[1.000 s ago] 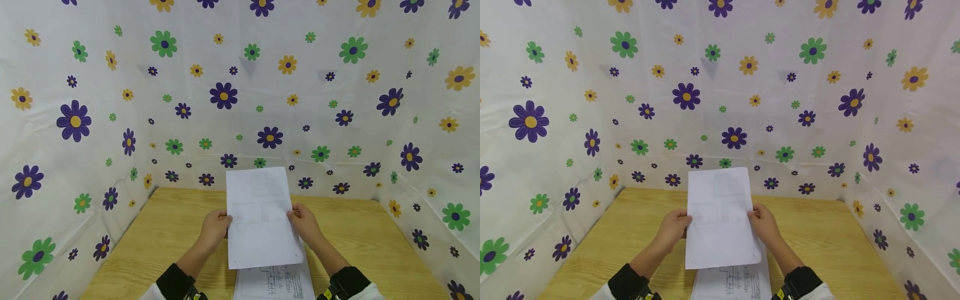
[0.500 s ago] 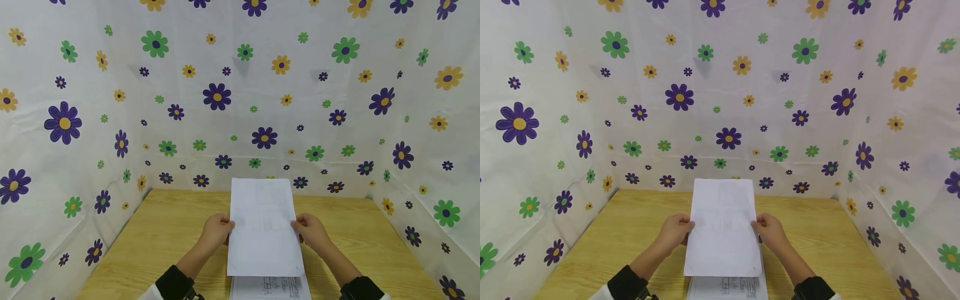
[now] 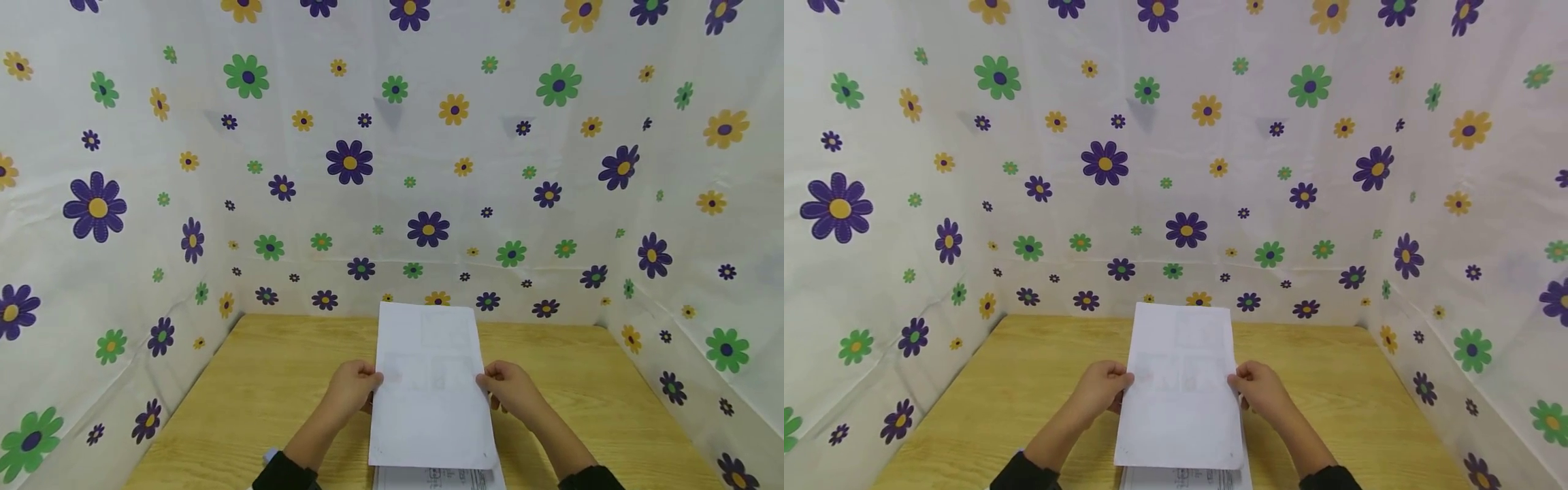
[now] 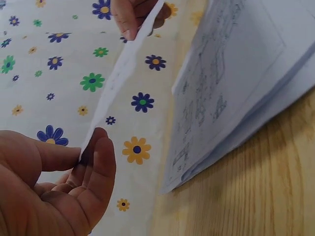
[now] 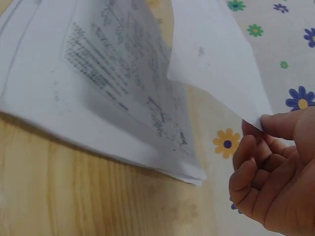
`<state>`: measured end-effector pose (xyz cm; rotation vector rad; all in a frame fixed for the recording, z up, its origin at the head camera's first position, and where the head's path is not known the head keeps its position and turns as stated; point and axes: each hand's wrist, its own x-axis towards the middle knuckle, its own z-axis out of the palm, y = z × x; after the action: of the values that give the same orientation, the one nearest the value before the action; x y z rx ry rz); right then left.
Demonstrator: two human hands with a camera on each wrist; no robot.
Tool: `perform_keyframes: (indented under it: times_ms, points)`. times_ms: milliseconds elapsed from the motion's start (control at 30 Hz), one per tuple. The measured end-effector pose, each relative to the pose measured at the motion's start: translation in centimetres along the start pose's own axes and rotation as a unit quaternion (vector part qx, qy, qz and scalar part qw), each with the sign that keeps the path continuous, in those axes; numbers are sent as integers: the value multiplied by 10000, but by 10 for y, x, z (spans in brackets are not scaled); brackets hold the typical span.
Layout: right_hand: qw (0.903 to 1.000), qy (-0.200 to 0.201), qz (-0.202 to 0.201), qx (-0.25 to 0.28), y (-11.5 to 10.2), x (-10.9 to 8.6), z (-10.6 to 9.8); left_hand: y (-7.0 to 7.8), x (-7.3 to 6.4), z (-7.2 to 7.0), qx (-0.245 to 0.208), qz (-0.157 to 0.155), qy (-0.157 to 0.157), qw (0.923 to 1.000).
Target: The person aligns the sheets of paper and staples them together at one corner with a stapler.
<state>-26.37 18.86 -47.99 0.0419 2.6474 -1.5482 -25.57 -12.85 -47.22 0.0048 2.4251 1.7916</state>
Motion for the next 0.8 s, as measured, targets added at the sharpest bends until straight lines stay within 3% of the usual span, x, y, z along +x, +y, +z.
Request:
perform_keyframes:
  times_ms: [267, 467, 633, 800]
  points:
    - [9993, -294, 210, -57, -1, -3, -2, -3, -1, -2, 101, -23, 6, 9999]
    - [9975, -587, 366, -132, 6, -6, -6, -11, 0, 2, 22, -124, -218, 9997]
    - [9951, -923, 284, -230, 6, -7, -12, -17, 1, -1, -140, -170, -398, 9990]
    - [9931, -1068, 267, -410, 0, -2, -12, -16, 2, -4, -44, -152, -346, 9993]
